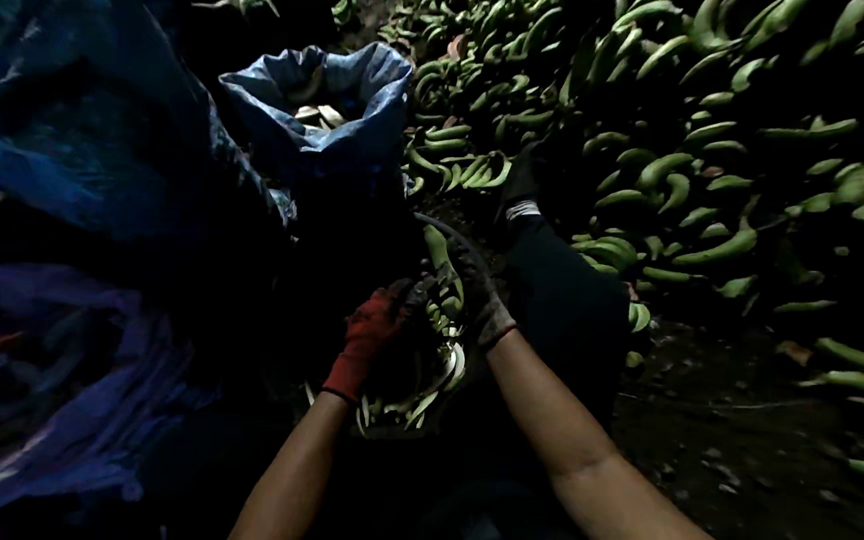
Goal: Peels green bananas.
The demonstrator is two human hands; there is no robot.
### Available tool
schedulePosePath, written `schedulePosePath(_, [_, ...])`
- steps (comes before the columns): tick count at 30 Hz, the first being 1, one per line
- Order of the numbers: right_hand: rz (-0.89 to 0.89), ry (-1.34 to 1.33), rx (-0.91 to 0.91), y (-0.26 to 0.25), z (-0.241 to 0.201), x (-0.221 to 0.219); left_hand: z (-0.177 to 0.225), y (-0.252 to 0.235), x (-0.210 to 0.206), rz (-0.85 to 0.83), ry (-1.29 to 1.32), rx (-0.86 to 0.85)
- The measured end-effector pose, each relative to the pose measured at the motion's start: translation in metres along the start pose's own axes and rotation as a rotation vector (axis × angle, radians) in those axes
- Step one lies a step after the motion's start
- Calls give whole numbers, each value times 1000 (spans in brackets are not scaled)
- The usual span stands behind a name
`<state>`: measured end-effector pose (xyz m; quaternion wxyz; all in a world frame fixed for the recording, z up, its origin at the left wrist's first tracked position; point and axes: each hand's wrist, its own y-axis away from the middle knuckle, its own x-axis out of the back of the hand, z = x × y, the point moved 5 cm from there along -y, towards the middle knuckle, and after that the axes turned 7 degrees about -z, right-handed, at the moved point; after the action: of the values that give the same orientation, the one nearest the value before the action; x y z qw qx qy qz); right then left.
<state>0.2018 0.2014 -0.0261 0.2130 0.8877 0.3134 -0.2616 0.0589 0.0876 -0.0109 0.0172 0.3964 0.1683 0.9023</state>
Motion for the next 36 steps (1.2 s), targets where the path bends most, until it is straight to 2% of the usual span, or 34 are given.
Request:
schedulePosePath(6, [76, 57, -63, 22, -9, -9, 10, 16, -5, -5, -26, -141])
schedulePosePath(10, [87, 112, -44, 27, -11, -11, 13, 19, -3, -7, -39, -123])
schedulePosePath(14, [78, 15, -126, 30, -1, -18, 8, 15, -1, -17, -1, -84])
schedulePosePath(15, [86, 18, -144, 31, 4, -20, 6, 13, 0, 9, 8, -73])
schedulePosePath(18, [140, 255, -122, 31, 26, -19, -8, 0, 5, 196, 9, 5])
schedulePosePath(21, [-4, 443, -119, 23, 52, -18, -25, -7, 24, 349, 46, 213])
schedulePosePath(23, [-28, 426, -172, 22, 61, -21, -37, -5, 36, 405, 134, 267])
schedulePosePath(24, [-14, 344, -197, 19, 63, -20, -42, -1, 36, 420, 174, 203])
schedulePosePath(26, [83, 254, -210, 12, 53, -18, -36, 9, 33, 355, 260, 92])
schedulePosePath(28, [157, 290, -170, 13, 43, -6, -19, 21, 23, 216, 303, 23])
schedulePosePath(31, [277, 325, -98, 12, 26, 7, -1, 27, 2, 43, 211, -8])
schedulePosePath(34, [241, 156, -52, -1, 10, -6, 2, 25, -7, 13, 121, 32])
schedulePosePath(36, [97, 23, -97, -5, 21, -20, -2, 24, 2, 89, 105, 56])
